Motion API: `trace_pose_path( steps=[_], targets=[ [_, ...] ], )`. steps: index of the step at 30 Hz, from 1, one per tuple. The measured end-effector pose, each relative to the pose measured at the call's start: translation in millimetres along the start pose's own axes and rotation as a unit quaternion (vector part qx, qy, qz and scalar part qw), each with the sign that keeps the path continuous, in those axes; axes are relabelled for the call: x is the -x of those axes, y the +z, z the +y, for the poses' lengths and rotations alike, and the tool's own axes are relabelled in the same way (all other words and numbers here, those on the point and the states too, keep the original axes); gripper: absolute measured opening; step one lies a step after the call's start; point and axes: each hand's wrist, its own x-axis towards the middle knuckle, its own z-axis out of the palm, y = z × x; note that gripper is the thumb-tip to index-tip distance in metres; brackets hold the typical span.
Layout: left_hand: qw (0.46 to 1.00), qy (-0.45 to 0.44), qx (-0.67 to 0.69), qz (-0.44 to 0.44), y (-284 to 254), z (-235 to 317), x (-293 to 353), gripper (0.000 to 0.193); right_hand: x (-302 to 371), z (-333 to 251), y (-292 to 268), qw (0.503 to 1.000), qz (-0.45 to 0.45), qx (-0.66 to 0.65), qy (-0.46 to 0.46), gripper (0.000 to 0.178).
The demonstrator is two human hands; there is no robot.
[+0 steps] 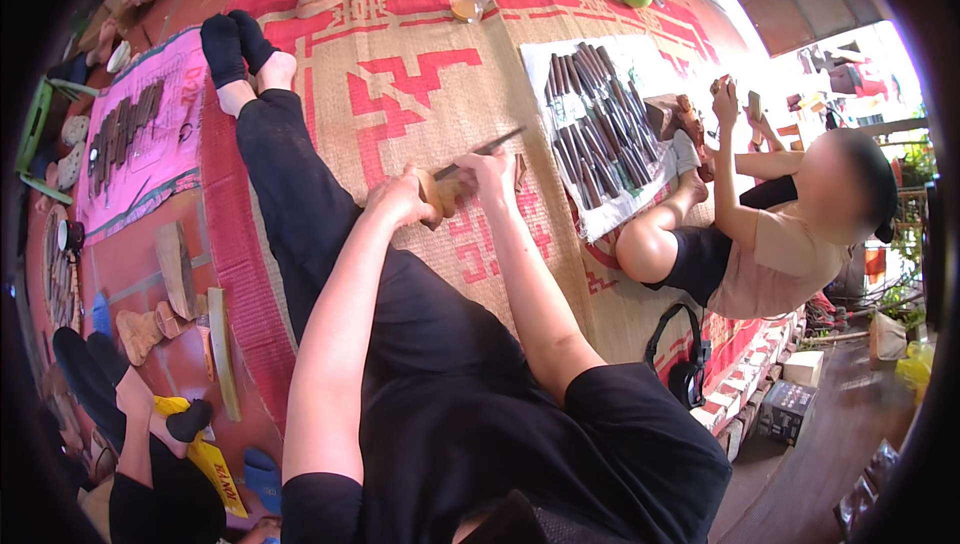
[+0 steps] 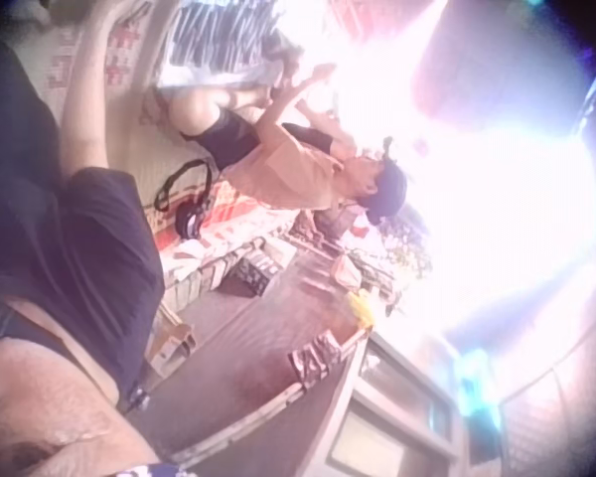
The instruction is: The person sits on a mat and uses a knife to carve a small wooden object held in their left hand. They repeatedly scrape and shape the wood while other people work nearby on similar tasks.
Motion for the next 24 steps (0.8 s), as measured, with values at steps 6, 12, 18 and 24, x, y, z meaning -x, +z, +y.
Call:
trace_pose_path(
  steps=[6, 12, 18, 24],
  targets=[
    [1.000, -0.018, -0.004, -0.012, -6.7, 7.0, 8.3, 0.116, 1.5, -3.7, -0.5, 0.999, 0.001, 0.036, 0.031, 0.014],
    [1.000, -0.011, 0.009, -0.003, -3.0, -0.1, 3.9, 0.121, 7.2, -8.2, 7.7, 0.999, -0.021, -0.032, -0.026, 0.019],
    [1.000, -0.021, -0.015, 0.001, 3.2, -2.0, -2.6, 0.119, -5.3, -0.7, -3.8, 0.997, 0.001, 0.072, 0.018, 0.015],
    [0.999, -0.019, 0.023, -0.023, -8.7, 3.5, 7.0, 0.118, 15.1, -13.9, 13.1, 0.998, -0.036, -0.040, 0.028, 0.015]
  ],
)
